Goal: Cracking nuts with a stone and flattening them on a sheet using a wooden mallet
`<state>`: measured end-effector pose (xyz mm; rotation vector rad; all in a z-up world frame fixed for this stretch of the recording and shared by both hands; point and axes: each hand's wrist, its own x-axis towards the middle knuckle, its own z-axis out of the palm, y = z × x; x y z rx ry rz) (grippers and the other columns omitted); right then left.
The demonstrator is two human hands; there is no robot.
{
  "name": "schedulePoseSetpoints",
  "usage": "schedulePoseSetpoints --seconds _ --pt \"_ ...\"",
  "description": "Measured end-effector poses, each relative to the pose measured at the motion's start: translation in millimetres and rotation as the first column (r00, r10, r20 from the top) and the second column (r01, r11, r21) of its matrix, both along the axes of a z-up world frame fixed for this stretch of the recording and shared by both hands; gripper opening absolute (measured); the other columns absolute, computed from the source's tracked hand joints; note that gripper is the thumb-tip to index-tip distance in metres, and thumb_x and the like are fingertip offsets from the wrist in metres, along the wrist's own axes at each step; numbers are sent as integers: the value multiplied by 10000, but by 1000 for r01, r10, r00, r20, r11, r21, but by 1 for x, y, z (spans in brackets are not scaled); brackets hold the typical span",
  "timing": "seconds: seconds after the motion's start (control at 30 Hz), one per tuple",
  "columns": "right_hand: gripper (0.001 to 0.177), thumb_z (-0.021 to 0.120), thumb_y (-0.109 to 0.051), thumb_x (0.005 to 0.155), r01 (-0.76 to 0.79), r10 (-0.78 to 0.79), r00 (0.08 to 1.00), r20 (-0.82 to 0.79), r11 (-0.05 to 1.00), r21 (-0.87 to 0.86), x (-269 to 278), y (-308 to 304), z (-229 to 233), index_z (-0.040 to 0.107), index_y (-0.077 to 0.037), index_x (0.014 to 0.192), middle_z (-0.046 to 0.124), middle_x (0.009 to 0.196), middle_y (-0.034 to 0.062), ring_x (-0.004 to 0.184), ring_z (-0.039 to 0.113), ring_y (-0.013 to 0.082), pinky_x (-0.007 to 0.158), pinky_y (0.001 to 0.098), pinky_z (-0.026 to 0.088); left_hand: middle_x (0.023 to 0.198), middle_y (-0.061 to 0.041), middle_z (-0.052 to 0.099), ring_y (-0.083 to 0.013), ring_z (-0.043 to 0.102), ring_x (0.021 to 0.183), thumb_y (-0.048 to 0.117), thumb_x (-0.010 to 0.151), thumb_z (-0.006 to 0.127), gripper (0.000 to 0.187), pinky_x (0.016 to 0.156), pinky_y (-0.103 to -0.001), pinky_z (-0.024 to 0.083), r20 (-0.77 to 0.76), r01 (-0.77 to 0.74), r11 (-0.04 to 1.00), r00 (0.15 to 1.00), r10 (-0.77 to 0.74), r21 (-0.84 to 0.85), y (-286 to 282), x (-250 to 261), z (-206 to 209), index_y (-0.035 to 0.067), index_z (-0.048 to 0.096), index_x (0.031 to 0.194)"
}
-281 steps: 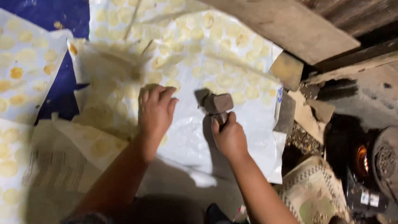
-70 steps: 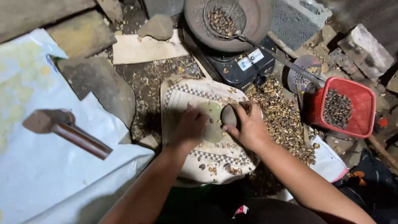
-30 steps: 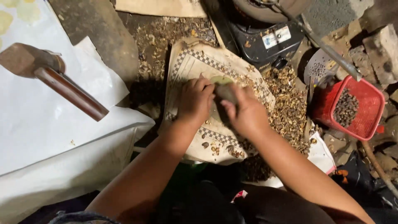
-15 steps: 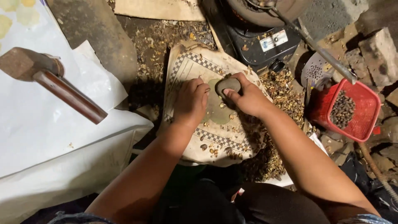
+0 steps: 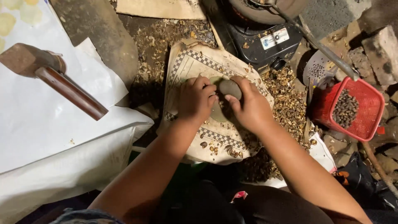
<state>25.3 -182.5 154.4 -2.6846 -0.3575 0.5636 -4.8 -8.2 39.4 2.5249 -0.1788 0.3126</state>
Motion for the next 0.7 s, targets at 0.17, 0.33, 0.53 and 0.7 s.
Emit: schedulePoseSetpoints --seconds 0.17,0.33,0.53,0.7 --pt "491 618 -384 979 -160 168 982 91 983 -89 -2 13 -2 464 -273 1432 599 1189 258 1017 664 565 891 627 560 1039 -59 597 -343 634 961 138 902 684 205 819 -477 487 186 -29 999 982 34 -30 11 -3 -6 195 647 1095" --pt "532 624 -398 981 21 -21 995 -95 1000 -3 13 3 -20 430 -207 1439 617 1232 315 1128 614 571 998 638 496 990 -101 651 -381 653 884 110 909 660 198 777 -505 483 191 24 997 981 -9 -79 13 -10 -13 184 660 1093" --pt "505 621 -339 973 -8 -1 984 -180 999 -51 19 13 -2 424 -259 1431 645 1250 296 1187 615 530 1035 616 480 1060 -108 630 -375 617 1011 183 970 654 70 875 -467 484 182 -66 993 980 82 -96 13 -7 -5 133 654 1020" --pt "543 589 -373 972 -18 -5 988 -154 989 -144 3 1 -4 381 -271 1464 661 1235 276 1139 650 509 973 621 519 1034 11 601 -301 604 1015 344 821 785 183 894 -483 479 42 -34 998 998 36 -49 10 -2 -24 262 697 959"
